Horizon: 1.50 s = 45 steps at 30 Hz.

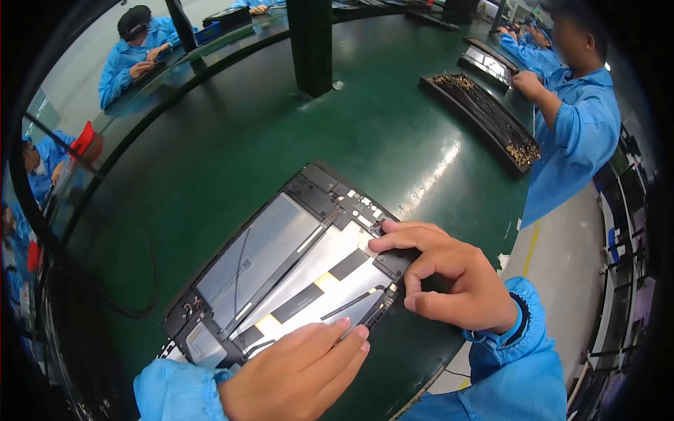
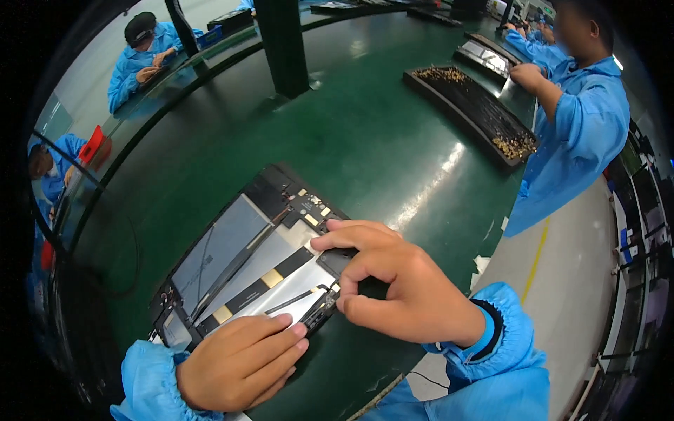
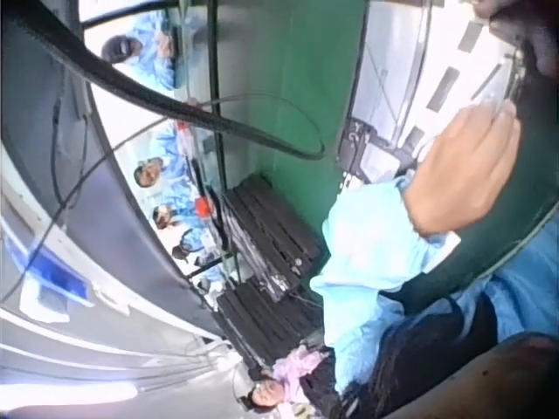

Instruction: The person assembles internal components and routes ribbon cables within a laptop chassis by hand, using a label sheet to guide placement.

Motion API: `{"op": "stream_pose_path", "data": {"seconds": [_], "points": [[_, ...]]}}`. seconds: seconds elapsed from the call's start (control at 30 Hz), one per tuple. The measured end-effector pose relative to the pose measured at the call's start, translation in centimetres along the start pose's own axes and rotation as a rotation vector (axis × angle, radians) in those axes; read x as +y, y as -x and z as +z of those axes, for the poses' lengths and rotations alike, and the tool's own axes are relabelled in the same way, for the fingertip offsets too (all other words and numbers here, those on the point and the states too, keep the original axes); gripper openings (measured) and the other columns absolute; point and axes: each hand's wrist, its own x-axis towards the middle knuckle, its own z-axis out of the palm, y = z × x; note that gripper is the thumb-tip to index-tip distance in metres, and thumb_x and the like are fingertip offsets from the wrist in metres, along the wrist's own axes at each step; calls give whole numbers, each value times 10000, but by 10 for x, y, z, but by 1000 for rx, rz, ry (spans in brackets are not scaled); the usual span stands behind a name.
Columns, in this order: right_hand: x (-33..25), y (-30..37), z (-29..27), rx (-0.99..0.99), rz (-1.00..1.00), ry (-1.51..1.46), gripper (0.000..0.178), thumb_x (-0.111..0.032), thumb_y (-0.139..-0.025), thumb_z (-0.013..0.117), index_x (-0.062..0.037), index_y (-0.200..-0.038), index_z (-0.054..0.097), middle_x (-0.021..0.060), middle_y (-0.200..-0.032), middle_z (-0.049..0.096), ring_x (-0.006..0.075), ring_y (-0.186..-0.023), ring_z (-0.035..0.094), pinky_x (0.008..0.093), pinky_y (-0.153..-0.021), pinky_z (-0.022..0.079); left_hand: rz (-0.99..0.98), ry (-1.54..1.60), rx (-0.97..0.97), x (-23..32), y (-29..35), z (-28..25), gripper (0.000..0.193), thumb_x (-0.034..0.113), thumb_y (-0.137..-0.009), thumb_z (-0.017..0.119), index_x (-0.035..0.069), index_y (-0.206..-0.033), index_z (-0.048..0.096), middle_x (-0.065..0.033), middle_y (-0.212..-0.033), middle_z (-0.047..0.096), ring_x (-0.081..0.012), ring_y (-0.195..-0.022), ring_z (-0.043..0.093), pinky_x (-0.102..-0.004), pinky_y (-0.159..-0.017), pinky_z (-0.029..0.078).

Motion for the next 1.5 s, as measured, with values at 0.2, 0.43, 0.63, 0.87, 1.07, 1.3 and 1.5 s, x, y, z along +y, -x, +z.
{"op": "stream_pose_path", "data": {"seconds": [0.2, 0.43, 0.63, 0.87, 1.07, 1.3, 1.5], "points": [[0, -6, -2, -46, -27, 108, 47, -55, -612, 622, -39, -634, 584, 184, -1131, 533, 347, -1146, 391, 435, -982, 231, -29, 64, 158, 2, 1, 0, 295, 15, -662, 589, -75, -941, 563, -183, -993, 554, -323, -884, 549, -390, -747, 467], [-2, -7, 1, -39, -42, 171, 51, -37, -623, 598, -31, -612, 548, 132, -1109, 528, 321, -1113, 402, 398, -944, 272, -11, 66, 205, 1, 2, 3, 302, 5, -655, 585, -87, -941, 557, -187, -990, 550, -319, -871, 551, -381, -736, 473], [2, -6, 3, -30, -63, 201, 54, -39, -606, 615, -37, -621, 563, 151, -1109, 530, 324, -1094, 412, 414, -950, 270, -127, 193, 196, 3, 0, -2, 300, -2, -653, 582, -60, -946, 564, -172, -1024, 554, -311, -925, 538, -388, -769, 454], [2, -3, 1, 2, -54, 124, 63, -19, -580, 648, -31, -614, 596, 164, -1045, 581, 342, -1125, 418, 434, -964, 266, -14, 103, 154, -4, -15, 5, 299, 57, -702, 541, -62, -976, 538, -178, -1072, 524, -315, -946, 532, -372, -785, 448], [2, 1, -2, 77, 48, -36, 95, -1, -556, 670, -22, -627, 610, 167, -1033, 586, 338, -1116, 436, 421, -932, 316, 6, 39, 130, -4, -15, 7, 289, 59, -717, 523, -67, -977, 525, -189, -1072, 517, -316, -951, 530, -362, -788, 453], [-1, -1, -2, 13, -40, 111, 146, -3, -548, 685, -37, -681, 636, 145, -1049, 573, 324, -1088, 451, 407, -913, 339, 4, 16, 128, -3, -14, 5, 278, 57, -725, 512, -65, -974, 529, -186, -1084, 516, -303, -957, 532, -352, -790, 455], [-1, -2, -3, -11, -114, 246, 185, 10, -553, 660, -48, -720, 607, 114, -1045, 554, 325, -1033, 482, 407, -879, 373, 11, 9, 130, -5, -16, 6, 282, 63, -722, 512, -70, -970, 531, -185, -1087, 517, -299, -966, 531, -346, -788, 457]]}}
